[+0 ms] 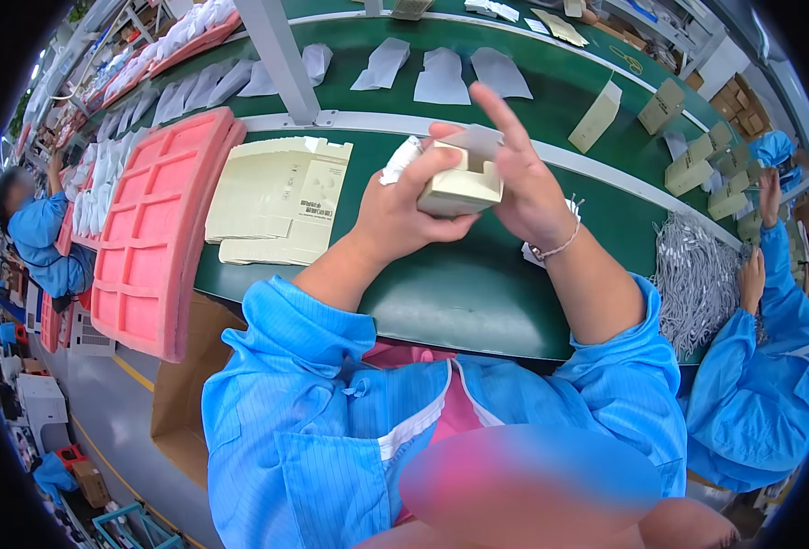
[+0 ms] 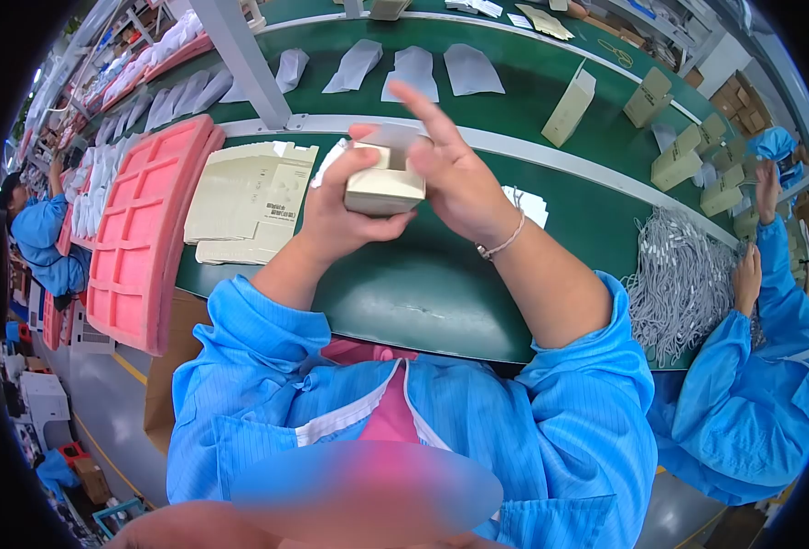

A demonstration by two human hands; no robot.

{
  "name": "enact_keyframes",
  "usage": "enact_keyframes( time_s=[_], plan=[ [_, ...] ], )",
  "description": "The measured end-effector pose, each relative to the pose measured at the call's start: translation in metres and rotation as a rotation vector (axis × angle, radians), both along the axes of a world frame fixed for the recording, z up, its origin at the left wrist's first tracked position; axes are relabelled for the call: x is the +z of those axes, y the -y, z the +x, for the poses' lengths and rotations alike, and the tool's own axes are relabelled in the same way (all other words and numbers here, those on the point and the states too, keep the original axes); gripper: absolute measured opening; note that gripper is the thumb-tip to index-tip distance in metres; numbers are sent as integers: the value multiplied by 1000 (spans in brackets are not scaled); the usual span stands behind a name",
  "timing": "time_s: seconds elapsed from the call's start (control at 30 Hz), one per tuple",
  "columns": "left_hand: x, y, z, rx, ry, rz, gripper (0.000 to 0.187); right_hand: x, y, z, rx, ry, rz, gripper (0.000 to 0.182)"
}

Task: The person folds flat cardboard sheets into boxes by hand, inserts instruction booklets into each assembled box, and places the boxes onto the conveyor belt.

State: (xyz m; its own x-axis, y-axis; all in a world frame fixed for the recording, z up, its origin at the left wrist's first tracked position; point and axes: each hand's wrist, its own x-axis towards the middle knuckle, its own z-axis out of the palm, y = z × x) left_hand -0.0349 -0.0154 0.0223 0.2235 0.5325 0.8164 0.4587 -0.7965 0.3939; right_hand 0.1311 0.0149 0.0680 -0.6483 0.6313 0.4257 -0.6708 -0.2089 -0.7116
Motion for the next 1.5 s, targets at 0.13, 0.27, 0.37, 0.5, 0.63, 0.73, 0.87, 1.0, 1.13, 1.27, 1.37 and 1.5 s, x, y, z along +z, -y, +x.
enact_keyframes(
  time_s=[0.13,0.27,0.37,0.5,0.63,0.73,0.87,1.0,1.13,1.27,1.37,1.5],
  plan=[
    [-7,3,2,-13,49,-119,112,-9,-10,6,-257,409,434,42],
    [-5,8,1,39,37,-179,118,2,-10,9,-281,445,532,33],
    [-7,3,1,61,12,-125,117,5,-4,12,-271,611,446,38],
    [-9,3,-2,33,28,-91,115,2,0,10,-271,435,283,50],
    [5,2,2,106,16,-122,111,1,12,25,-656,721,847,61],
    [17,5,7,349,-42,26,101,-5,16,38,-927,523,1102,65],
    [12,2,4,-896,1314,-1332,85,-22,31,36,-882,604,1472,69],
    [7,-8,-4,-1006,1099,-1239,65,-21,41,62,-872,978,1390,71],
    [-2,-13,-7,-436,932,-1101,61,-39,37,113,-731,1440,1059,68],
    [2,-10,2,-401,784,-1094,60,-64,35,132,-686,1461,969,55],
    [3,-11,2,-410,733,-1112,59,-61,32,138,-654,1419,929,47],
    [3,-10,1,-415,711,-1153,58,-52,29,140,-530,1402,825,38]
  ],
)
